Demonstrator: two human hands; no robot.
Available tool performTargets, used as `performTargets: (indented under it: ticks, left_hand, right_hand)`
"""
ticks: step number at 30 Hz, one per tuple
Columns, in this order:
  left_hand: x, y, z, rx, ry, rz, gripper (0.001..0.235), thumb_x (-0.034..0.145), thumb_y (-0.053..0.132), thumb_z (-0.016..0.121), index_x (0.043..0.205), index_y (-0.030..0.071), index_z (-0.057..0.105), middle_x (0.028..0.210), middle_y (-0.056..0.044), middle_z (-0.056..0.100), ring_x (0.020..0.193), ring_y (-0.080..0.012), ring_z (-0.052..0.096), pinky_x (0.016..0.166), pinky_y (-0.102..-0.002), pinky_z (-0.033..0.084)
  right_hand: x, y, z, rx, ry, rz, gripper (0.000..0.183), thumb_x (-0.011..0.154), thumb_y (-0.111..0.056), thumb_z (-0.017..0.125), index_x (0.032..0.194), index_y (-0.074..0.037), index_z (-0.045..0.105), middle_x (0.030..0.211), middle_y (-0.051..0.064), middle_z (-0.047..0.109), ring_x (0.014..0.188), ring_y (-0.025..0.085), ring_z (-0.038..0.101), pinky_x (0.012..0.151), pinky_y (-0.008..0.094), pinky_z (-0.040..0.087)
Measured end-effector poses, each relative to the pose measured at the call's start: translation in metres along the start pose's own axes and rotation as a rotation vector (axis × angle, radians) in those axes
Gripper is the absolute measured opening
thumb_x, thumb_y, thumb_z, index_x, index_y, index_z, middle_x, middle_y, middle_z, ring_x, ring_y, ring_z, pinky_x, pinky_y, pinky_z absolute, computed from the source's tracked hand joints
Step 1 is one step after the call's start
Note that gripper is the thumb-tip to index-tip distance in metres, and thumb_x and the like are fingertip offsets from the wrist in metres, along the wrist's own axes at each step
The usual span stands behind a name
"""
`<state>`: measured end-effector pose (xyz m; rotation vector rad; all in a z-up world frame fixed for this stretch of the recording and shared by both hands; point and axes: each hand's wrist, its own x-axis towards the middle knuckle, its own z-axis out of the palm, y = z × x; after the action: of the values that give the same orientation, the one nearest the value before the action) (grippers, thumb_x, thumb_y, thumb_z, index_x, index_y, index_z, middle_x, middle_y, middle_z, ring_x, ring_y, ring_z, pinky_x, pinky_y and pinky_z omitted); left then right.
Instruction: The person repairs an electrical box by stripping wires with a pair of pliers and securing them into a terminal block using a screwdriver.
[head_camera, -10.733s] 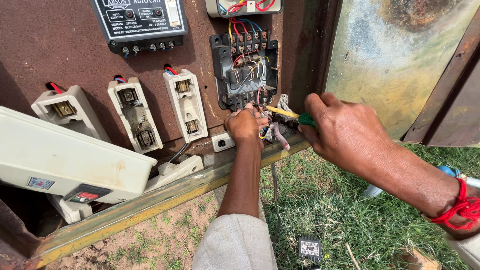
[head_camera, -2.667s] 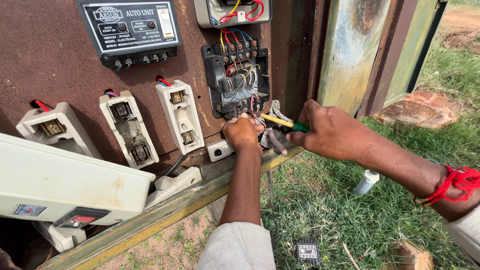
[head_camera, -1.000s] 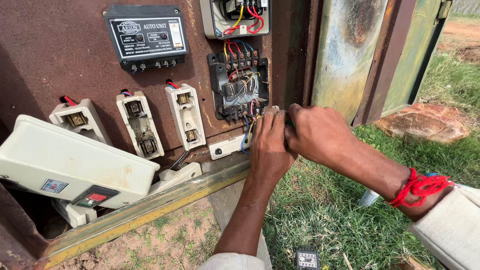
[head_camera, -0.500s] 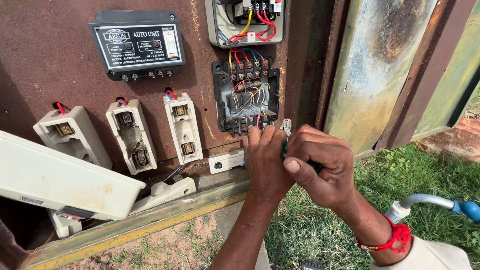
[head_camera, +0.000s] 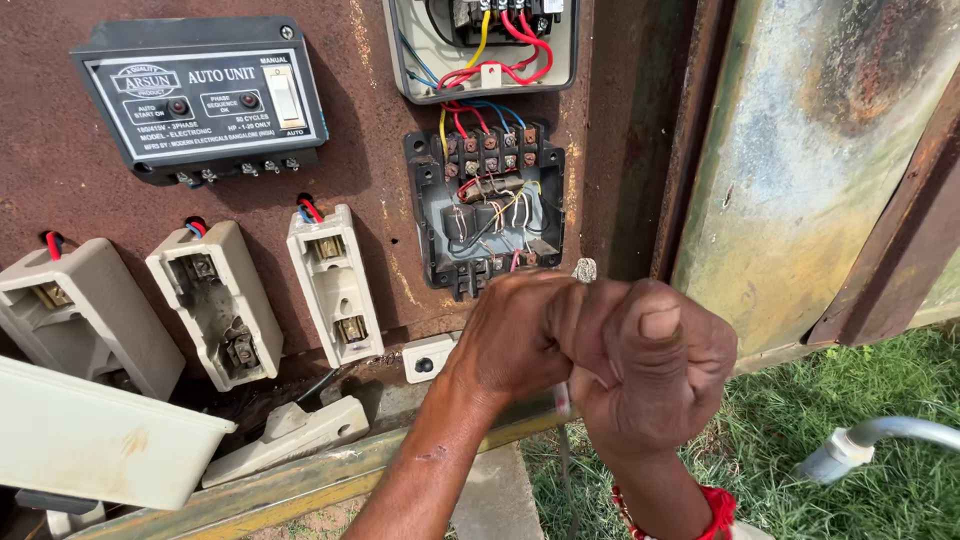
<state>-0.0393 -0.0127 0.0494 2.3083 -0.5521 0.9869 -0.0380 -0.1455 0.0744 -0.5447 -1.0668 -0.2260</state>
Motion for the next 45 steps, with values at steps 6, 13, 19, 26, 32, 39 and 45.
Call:
performTargets:
  ticks: [6,13,19,26,32,39,45]
  left_hand:
    - [-0.005,0.021,-0.014,0.061,0.067,0.107,0.026,0.071,0.010,0.081,0.086,0.002,0.062,0.083,-0.012,0.061,0.081,-0.0344,0.061,0.078,-0.044,0.053]
    - [-0.027,0.033,0.003,-0.102,0.237,0.117,0.031,0.081,0.015,0.079,0.084,0.002,0.052,0.080,-0.012,0.054,0.077,-0.0296,0.058,0.075,-0.041,0.049]
    - [-0.020,0.021,-0.005,0.019,0.069,0.189,0.030,0.076,0.023,0.080,0.086,0.003,0.060,0.081,-0.011,0.062,0.079,-0.0323,0.065,0.074,-0.043,0.053]
    - [0.019,0.016,-0.008,0.121,-0.497,-0.179,0.016,0.073,0.018,0.075,0.086,0.007,0.074,0.084,-0.018,0.073,0.082,-0.0351,0.075,0.072,-0.041,0.060]
    - [-0.015,0.032,0.013,0.103,0.019,0.095,0.025,0.072,0.011,0.077,0.090,0.004,0.062,0.089,-0.015,0.061,0.091,-0.0362,0.062,0.083,-0.047,0.049]
    - [-0.047,0.038,0.034,0.115,0.287,0.128,0.035,0.072,0.016,0.079,0.094,0.005,0.054,0.094,-0.013,0.054,0.098,-0.0359,0.056,0.091,-0.049,0.044]
    - [-0.043,0.037,0.032,0.078,0.234,0.074,0.030,0.076,0.014,0.079,0.089,0.006,0.053,0.089,-0.012,0.052,0.093,-0.0347,0.054,0.085,-0.048,0.043]
  right_hand:
    - [-0.025,0.013,0.014,0.009,0.212,-0.109,0.056,0.116,-0.033,0.055,0.072,-0.005,0.035,0.057,0.003,0.037,0.049,0.010,0.035,0.048,0.030,0.029]
    - [-0.003,-0.034,-0.016,-0.297,-0.654,0.035,0.057,0.117,-0.041,0.056,0.076,-0.004,0.044,0.064,0.005,0.047,0.061,0.014,0.050,0.060,0.031,0.040]
    - [-0.001,-0.027,-0.021,-0.285,-0.656,0.032,0.059,0.110,-0.040,0.063,0.070,-0.005,0.038,0.060,0.006,0.038,0.052,0.017,0.042,0.055,0.034,0.037]
    - [-0.047,0.025,-0.008,0.122,0.356,-0.289,0.060,0.119,-0.037,0.054,0.069,-0.010,0.032,0.053,0.002,0.035,0.041,0.014,0.034,0.044,0.035,0.030]
    - [-0.058,0.006,-0.028,0.019,0.160,-0.156,0.062,0.119,-0.041,0.051,0.070,-0.010,0.031,0.054,0.002,0.034,0.046,0.013,0.033,0.053,0.036,0.035]
    - [-0.078,-0.004,-0.032,-0.094,-0.018,-0.039,0.060,0.113,-0.040,0.060,0.068,-0.010,0.034,0.058,0.004,0.038,0.054,0.016,0.039,0.062,0.035,0.038]
    - [-0.075,-0.004,-0.026,-0.039,0.029,-0.063,0.057,0.113,-0.036,0.058,0.069,-0.010,0.034,0.060,0.005,0.039,0.056,0.016,0.039,0.063,0.035,0.040]
